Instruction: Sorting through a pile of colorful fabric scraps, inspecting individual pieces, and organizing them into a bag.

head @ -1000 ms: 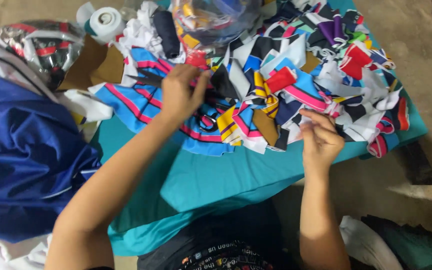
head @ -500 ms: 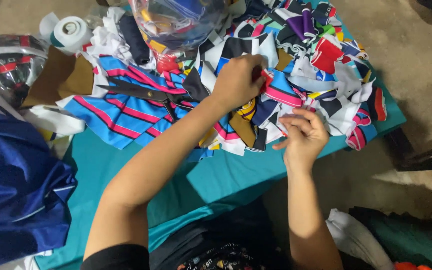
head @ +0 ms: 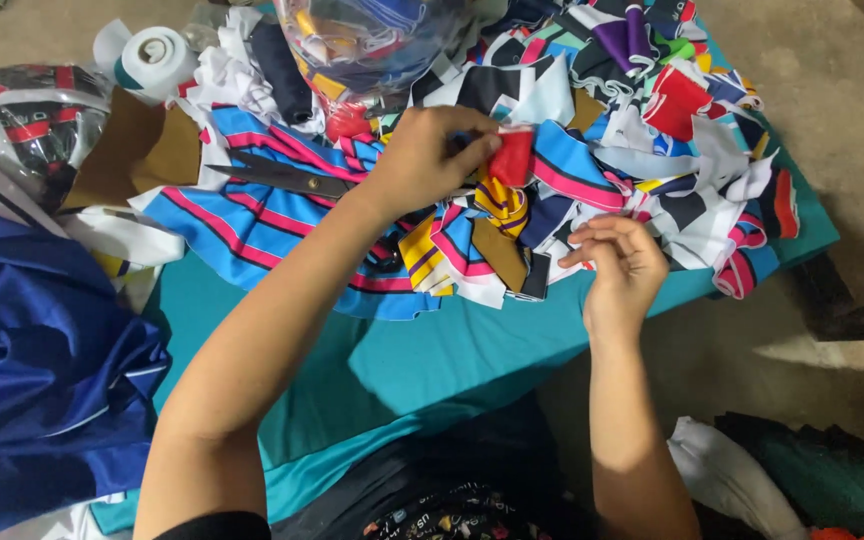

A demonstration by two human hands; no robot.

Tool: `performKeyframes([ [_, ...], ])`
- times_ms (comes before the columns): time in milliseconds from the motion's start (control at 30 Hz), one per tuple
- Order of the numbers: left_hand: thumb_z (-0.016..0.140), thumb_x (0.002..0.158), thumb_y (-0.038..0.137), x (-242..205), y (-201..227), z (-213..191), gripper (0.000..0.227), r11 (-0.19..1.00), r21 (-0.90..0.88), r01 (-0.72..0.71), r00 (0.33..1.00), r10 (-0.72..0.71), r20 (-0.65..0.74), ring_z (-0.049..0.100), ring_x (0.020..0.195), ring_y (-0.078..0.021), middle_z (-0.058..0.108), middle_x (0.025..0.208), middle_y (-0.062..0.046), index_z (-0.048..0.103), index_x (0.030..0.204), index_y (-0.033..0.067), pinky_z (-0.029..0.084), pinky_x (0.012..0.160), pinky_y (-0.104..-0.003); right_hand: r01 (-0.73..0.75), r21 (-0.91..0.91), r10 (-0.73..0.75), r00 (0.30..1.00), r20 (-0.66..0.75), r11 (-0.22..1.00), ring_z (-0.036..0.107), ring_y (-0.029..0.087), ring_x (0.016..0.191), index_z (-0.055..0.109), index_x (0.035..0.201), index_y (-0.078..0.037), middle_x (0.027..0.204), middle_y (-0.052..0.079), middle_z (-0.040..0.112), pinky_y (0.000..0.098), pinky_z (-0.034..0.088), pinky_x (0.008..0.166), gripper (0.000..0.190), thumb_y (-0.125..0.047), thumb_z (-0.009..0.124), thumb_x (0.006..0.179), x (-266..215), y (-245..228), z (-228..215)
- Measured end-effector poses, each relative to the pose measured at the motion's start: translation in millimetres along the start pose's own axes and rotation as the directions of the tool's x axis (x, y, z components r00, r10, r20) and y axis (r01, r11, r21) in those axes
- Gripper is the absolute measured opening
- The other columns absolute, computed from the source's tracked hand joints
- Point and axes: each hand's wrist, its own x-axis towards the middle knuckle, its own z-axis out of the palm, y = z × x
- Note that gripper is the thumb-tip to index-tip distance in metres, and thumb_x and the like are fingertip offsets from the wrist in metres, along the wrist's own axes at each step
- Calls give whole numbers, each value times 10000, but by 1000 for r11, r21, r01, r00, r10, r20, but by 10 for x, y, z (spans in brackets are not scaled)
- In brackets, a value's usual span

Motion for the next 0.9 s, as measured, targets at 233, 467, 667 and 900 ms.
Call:
performKeyframes([
  [233,708,914,44,87,-240,129,135,991,135,-26,998,19,53,744,681,-321,747,824,-168,773,1032,41,611,666,-390,15,-53,-13,1000,23,998,693,297,552,666,989,74,818,268,685,374,595,518,192,163,561,855,0,-45,32],
  [467,818,890,228,312,-339,431,192,950,313,6,998,13,-58,687,703,-233,743,822,-76,691,905,84,541,555,-349,-119,-121,120,993,0,985,639,248,518,643,924,6,815,141,685,298,548,518,150,92,532,872,-40,-308,135],
  [667,697,885,21,282,-141,301,142,988,140,-62,993,75,-95,648,738,-224,693,828,-55,603,851,123,529,672,-369,-106,-87,107,994,7,991,625,254,519,644,924,10,806,153,677,307,561,499,153,96,529,870,-32,-284,135],
  [900,548,1049,198,-176,-268,-122,51,811,-585,-25,972,-116,-203,546,783,-128,524,861,6,512,1027,171,482,707,-284,-78,-80,78,997,-7,994,605,243,497,631,918,11,800,157,675,292,524,473,163,103,520,841,-21,-202,108],
])
